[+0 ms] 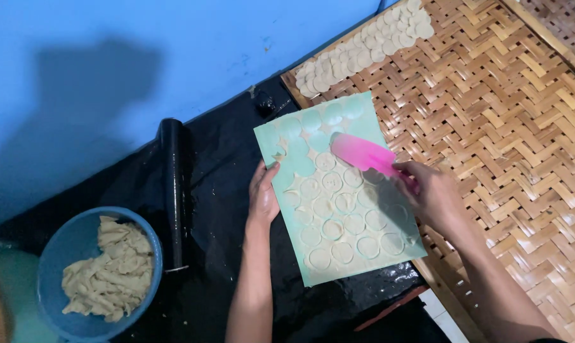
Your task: The recorder uses a spatula to carefully lift thin, circular dough cutouts from a template sheet and place them onto a woven drying tray.
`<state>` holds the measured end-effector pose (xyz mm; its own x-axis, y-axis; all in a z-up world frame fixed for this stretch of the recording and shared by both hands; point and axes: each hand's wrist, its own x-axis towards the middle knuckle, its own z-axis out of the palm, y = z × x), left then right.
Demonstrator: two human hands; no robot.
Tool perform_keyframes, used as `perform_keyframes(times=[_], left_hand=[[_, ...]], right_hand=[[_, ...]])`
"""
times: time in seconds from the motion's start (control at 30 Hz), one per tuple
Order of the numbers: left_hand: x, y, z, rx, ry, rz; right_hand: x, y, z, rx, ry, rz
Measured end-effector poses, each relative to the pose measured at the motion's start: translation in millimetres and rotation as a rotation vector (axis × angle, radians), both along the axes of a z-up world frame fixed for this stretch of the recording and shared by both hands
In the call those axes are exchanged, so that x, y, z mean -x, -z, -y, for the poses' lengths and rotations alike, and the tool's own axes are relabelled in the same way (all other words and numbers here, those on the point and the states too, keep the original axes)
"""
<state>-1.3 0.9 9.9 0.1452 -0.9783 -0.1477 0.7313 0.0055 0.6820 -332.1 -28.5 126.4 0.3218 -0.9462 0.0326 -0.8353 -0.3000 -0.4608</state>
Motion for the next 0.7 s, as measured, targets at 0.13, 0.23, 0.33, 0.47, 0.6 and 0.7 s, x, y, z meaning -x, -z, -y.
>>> perform_keyframes(times=[0.13,0.23,0.33,0.47,0.6,0.7], left_hand=[[1.0,-3.2,-0.7,0.001,0.002,-0.003],[1.3,-4.8,-1.4,0.002,-0.008,0.007],[1.9,-11.9,-2.8,-0.009,0.0,0.009],[0.6,-9.8,-1.7,-0.011,0.009,0.025],[1.5,-11.4,-2.4,-0.013,0.006,0.043],[1.3,-5.0,-1.2,-0.007,0.002,0.033]], right_hand=[[-5.9,-4.1,-9.3,-0.018,-0.006,-0.023],[-11.9,-11.4,-13.4,-0.038,0.03,-0.042],[-18.5,-19.8,-17.5,-0.019,0.033,-0.037],[-18.1,-26.5,-16.0,-0.114,0.031,-0.099],[-17.4,-26.9,-14.9,-0.103,-0.018,-0.039],[-15.1,-6.9,-9.9,-0.117,-0.002,-0.097]])
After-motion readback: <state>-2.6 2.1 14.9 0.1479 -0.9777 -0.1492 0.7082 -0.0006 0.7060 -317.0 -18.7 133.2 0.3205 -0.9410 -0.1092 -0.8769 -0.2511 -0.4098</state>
